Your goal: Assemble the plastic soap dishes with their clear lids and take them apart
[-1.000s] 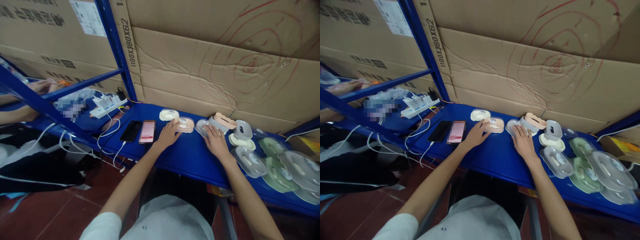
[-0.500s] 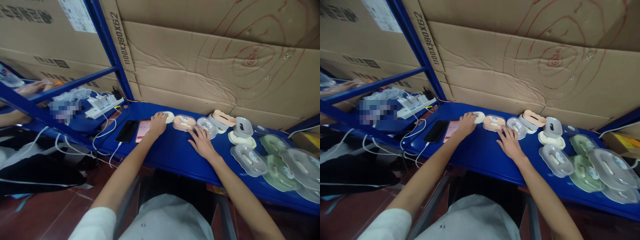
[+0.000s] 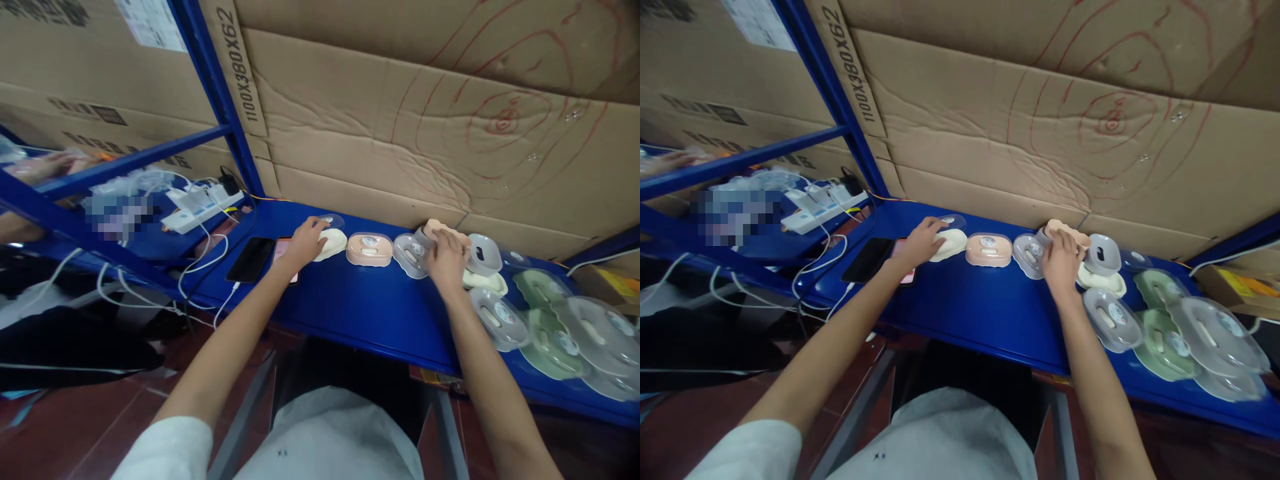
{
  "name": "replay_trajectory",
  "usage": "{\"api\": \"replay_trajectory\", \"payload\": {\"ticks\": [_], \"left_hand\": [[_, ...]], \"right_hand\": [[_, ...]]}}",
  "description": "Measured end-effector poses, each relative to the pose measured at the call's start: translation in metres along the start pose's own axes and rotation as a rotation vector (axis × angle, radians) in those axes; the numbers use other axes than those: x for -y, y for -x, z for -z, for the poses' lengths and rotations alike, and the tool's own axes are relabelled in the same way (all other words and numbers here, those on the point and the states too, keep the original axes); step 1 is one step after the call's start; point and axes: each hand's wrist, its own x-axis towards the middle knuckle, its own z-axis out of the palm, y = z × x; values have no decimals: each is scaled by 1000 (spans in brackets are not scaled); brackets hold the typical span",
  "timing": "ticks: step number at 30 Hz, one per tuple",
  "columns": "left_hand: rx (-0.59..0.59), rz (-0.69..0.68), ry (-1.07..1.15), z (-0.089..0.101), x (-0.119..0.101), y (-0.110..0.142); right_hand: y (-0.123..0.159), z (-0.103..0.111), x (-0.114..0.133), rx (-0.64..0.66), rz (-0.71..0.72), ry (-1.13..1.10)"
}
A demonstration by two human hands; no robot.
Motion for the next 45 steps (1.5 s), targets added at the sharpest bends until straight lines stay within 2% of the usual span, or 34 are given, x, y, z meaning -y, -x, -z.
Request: {"api": "replay_trajectory", "payload": {"ticks": [4,7,9,12,15,17,19,22,27,33,36,39,42,45], "left_hand": [[19,-37,-24,-12,-17,36],[48,-64,-34,-22,-30,69],[39,-72,-30,-26,-36,90],[2,-63,-7,-26,-42,123],[-16,-103,53,-23,-46,158],[-15,-190,155,-20,-49,177],[-8,-251,248,-19,-56,190],[-23,-287,304,-20,-67,194],[-50,-337,296,-23,-75,187],[-51,-324,309,-13,-72,204],[-46,-332,333,-10,-72,212],[-52,-350,353,-13,-72,212],[-79,-365,385,-21,-72,207],[-88,-382,425,-31,-75,199]], "right_hand": [[-20,-9,-22,39,-156,59],[-22,-10,-22,35,-187,66],[-16,1,-16,14,-153,41],[11,30,-2,-7,-7,-96],[59,62,10,106,81,-267],[90,76,12,164,24,-385],[112,83,8,144,-89,-453],[126,83,1,138,-195,-449],[120,69,8,311,-111,-503],[80,31,39,251,-7,-293],[75,25,48,235,4,-248],[99,32,43,223,121,-209],[135,42,23,259,284,-184],[160,50,2,209,250,-243]]}}
